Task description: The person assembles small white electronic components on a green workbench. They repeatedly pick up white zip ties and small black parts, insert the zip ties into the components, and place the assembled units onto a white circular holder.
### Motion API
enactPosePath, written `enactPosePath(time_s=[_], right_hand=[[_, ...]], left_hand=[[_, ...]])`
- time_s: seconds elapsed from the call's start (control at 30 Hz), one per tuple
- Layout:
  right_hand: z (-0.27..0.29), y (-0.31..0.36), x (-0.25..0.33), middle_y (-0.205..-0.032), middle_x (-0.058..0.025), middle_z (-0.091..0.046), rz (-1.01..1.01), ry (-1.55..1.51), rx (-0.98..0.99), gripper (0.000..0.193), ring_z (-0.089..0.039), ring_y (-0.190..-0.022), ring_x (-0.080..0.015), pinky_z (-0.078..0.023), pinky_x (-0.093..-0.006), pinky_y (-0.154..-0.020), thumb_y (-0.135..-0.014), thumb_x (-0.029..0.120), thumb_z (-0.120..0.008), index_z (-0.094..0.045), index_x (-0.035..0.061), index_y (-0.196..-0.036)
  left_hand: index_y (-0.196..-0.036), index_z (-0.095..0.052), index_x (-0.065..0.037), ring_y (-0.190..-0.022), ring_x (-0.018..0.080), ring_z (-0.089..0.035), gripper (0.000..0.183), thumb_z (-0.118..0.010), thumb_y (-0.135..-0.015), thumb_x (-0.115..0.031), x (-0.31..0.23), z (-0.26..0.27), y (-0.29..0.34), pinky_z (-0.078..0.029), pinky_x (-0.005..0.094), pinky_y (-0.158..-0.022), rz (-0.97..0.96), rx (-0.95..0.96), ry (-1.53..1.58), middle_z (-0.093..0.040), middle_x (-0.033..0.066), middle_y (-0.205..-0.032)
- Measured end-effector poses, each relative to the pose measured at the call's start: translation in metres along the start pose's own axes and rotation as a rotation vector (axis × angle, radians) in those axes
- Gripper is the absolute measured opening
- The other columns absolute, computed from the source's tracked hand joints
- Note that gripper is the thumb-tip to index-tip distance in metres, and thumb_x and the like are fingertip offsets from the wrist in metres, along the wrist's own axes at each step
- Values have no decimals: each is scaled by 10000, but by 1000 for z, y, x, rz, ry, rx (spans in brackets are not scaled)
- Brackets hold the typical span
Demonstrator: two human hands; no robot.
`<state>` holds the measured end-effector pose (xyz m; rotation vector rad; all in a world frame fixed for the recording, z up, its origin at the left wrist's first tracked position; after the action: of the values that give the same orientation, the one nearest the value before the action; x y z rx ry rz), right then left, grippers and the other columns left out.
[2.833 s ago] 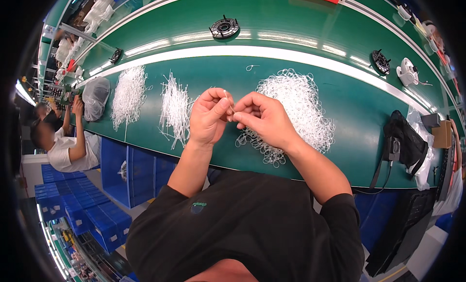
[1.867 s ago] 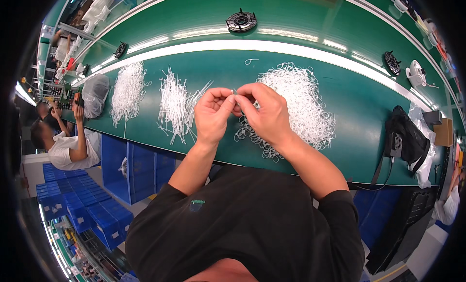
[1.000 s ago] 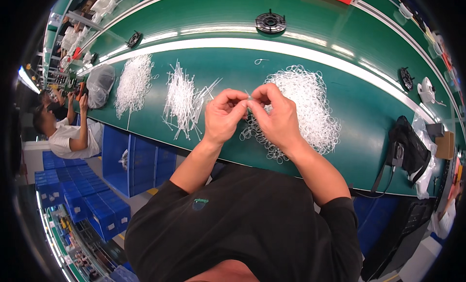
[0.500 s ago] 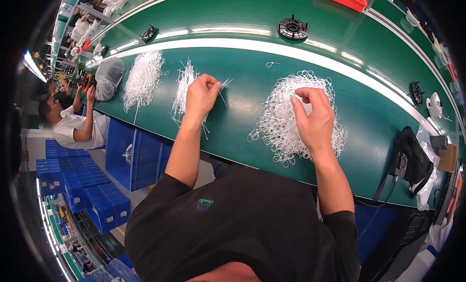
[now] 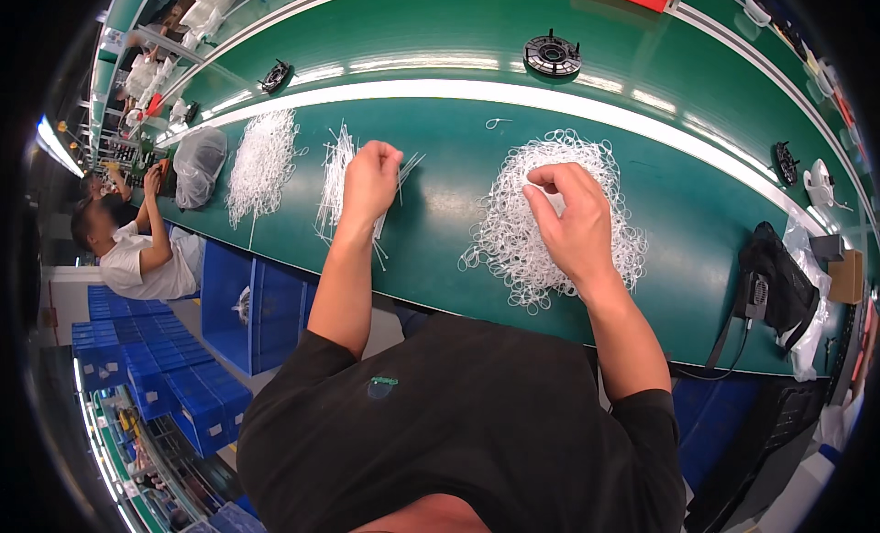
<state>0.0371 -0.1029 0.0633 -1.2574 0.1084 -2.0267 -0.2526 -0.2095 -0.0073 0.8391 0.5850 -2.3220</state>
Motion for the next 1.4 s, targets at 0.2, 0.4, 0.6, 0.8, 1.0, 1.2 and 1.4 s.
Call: enactPosePath(time_s=[0.2, 0.4, 0.6, 0.8, 1.0, 1.2, 1.4], right_hand=[[-33, 0, 25, -935, -110, -687, 7, -233, 87, 192, -675, -854, -236, -534, -348, -752, -862, 87, -734, -646, 23, -1020], [-68, 6, 33, -916, -97, -711, -111, -507, 225, 211, -713, -824, -201, -563, -330, -748, -897, 46, -701, -605, 19, -1082], [-46, 4, 26, -877, -99, -708, -48, -339, 75, 91, -708, -788, -198, -563, -316, -723, -885, 33, -705, -656, 11, -958], [-27, -1, 31, -853, -105, -695, 30, -281, -123, 133, -695, -764, -198, -557, -314, -710, -847, 8, -731, -657, 8, -957], [-30, -1, 30, -810, -90, -690, 10, -354, -125, 149, -688, -762, -193, -547, -318, -685, -832, -2, -737, -678, 23, -967], [-38, 3, 38, -858, -107, -707, 155, -142, -7, 115, -690, -758, -187, -542, -295, -682, -833, -19, -736, -699, 11, -937], [-40, 3, 34, -855, -110, -710, 120, -161, 5, 112, -691, -758, -192, -543, -298, -685, -834, -15, -735, -703, 10, -939]], left_hand=[[-1002, -574, -14, -647, 84, -615, 165, -579, -1030, -177, -46, 0, 13, -463, 197, -540, 49, 173, 884, -690, 97, -892], [-1049, -498, -21, -651, 126, -654, 171, -554, -1045, -182, -86, -34, 47, -525, 225, -539, 74, 372, 1315, -671, 132, -930], [-1081, -562, -6, -817, 160, -681, 117, -610, -996, -71, -83, -50, 59, -582, 280, -685, 161, 464, 1498, -680, 114, -950], [-1082, -603, 0, -844, 165, -677, 114, -626, -973, -24, -82, -66, 72, -592, 294, -730, 206, 487, 1546, -683, 110, -979], [-1082, -629, 10, -794, 152, -679, 137, -662, -955, -29, -82, -69, 75, -591, 282, -686, 227, 449, 1547, -687, 96, -934], [-1080, -631, 8, -772, 137, -672, 141, -671, -952, -36, -72, -64, 68, -576, 266, -659, 226, 395, 1542, -683, 76, -918], [-1077, -638, 10, -756, 130, -666, 143, -677, -950, -43, -72, -65, 69, -569, 266, -651, 217, 402, 1534, -682, 72, -912]])
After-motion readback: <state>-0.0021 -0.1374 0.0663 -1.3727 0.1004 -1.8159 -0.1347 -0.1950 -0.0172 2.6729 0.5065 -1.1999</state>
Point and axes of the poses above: each hand's wrist, its own y-axis away from the middle knuckle, its own z-axis out of the back of the hand, x = y × z, the point moved 9 cm from there along -y, towards the middle knuckle
